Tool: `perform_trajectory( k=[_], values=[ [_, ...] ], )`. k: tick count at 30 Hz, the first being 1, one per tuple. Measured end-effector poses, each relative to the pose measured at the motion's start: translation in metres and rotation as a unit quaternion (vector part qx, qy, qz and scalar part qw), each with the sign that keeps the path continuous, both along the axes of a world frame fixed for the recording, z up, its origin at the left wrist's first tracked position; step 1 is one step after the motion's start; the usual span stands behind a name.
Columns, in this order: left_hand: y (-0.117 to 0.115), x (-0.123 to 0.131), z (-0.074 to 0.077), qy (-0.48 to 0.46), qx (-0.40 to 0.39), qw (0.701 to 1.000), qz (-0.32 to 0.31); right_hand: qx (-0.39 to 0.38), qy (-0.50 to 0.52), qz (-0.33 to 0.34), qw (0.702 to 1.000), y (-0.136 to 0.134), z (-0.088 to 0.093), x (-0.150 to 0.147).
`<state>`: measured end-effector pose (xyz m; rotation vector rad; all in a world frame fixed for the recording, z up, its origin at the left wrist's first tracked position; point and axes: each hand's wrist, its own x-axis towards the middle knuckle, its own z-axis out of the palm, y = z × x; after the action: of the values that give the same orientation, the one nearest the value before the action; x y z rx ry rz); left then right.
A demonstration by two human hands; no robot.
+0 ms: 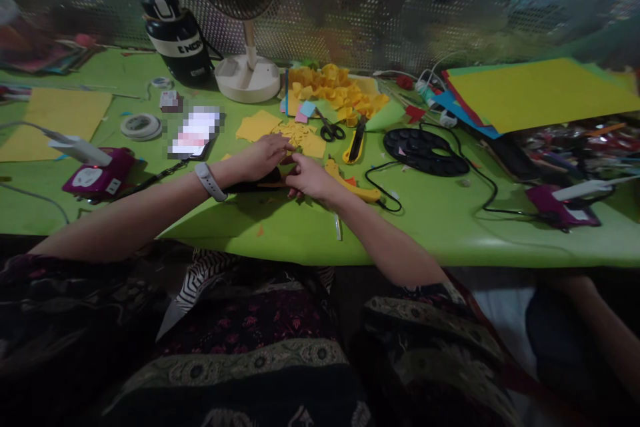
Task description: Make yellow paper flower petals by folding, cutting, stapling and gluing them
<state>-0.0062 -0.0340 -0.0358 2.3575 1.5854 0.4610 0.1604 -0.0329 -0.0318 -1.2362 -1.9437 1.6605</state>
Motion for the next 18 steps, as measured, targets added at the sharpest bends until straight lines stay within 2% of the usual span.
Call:
perform_trajectory(
  k=[12, 18],
  values=[
    [0.007, -0.004, -0.01, 0.004, 0.036, 0.999, -0.016, 0.0, 0.003, -0.004, 1.0, -0.001, 0.001, 0.0],
    [0.005, -0.002, -0.007, 0.008, 0.025, 1.0, -0.013, 0.002, -0.002, 0.0, 1.0, -0.002, 0.002, 0.0]
  ],
)
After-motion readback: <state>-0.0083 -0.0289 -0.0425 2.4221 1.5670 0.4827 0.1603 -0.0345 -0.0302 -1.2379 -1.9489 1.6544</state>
